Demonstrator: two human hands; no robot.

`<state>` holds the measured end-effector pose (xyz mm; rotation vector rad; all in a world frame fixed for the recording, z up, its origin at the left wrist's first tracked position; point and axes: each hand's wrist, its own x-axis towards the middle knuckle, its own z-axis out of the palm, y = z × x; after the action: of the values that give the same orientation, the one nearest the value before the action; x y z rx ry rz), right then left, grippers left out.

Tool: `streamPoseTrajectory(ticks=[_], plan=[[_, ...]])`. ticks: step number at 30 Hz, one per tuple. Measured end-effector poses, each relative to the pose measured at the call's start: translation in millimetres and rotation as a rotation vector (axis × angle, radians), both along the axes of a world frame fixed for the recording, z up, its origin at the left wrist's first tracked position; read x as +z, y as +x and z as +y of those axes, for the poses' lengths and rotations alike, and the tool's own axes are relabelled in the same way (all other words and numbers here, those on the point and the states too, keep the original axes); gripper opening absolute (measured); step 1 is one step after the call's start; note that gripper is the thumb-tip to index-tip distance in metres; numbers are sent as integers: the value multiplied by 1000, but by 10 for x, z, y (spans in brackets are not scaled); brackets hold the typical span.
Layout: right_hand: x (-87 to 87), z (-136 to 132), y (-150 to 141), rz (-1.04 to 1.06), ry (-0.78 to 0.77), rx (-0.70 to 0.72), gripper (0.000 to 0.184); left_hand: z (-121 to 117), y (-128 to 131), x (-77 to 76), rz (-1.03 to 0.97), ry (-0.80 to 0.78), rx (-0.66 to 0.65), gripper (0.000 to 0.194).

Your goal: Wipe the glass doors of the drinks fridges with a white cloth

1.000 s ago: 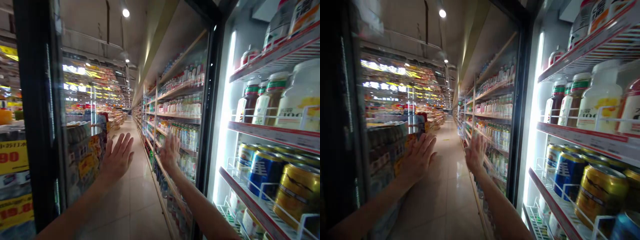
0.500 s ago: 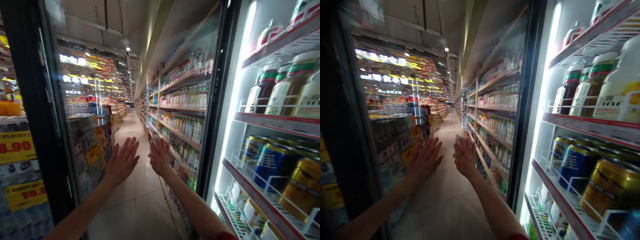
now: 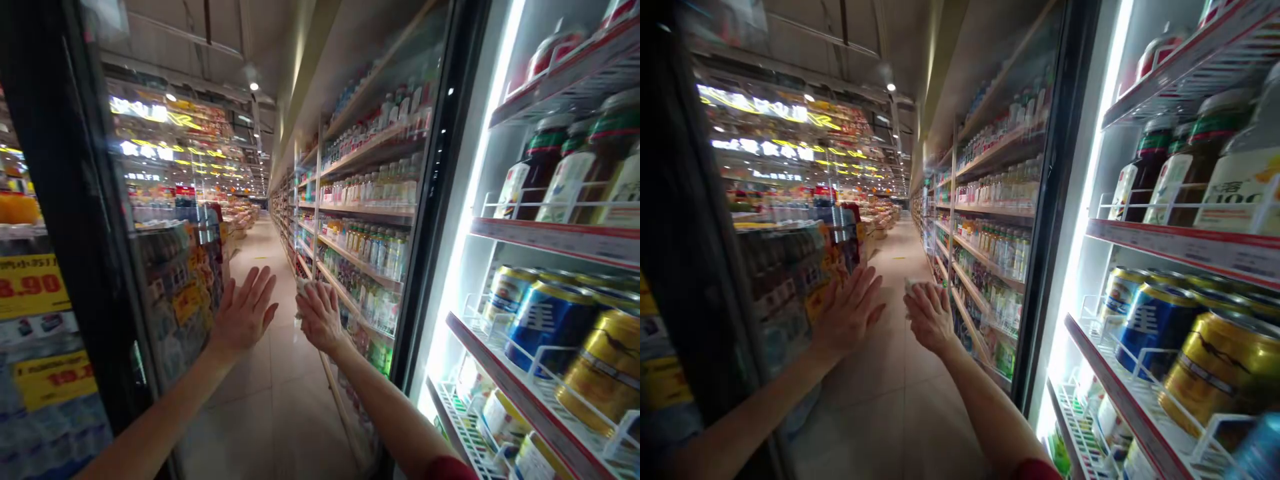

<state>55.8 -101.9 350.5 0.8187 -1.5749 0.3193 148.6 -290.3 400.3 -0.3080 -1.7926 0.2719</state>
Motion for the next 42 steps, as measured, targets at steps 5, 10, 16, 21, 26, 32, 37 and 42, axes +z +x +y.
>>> streamPoseTrajectory(ticks=[5,10,16,21,26,32,37,42], plan=[[103,688,-424,-112,-565,-190,54,-8,-18,-2,0,-25,13,66],[195,315,-262,-148,-615,-192,57,-20,-46,-7,9,-28,18,66],[-33,199,-122,5,-26,-73,59,-53,-51,-9,2,-19,0,62],[165,785,-496,-196,-825,-288,55,-44,-58,-9,-6,-36,10,64],[97,123,-137,-65,-193,-108,57,-57,-58,-7,4,-31,11,65],[191,695,-414,-134,-497,-203,55,-60,-49,-5,-3,-41,19,63],[315,440,-318,-260,-639,-187,57,-66,-70,-8,-20,-25,-5,63],[112,22,-106,-55,75,-23,53,-85,-69,-6,-31,-3,-27,63]])
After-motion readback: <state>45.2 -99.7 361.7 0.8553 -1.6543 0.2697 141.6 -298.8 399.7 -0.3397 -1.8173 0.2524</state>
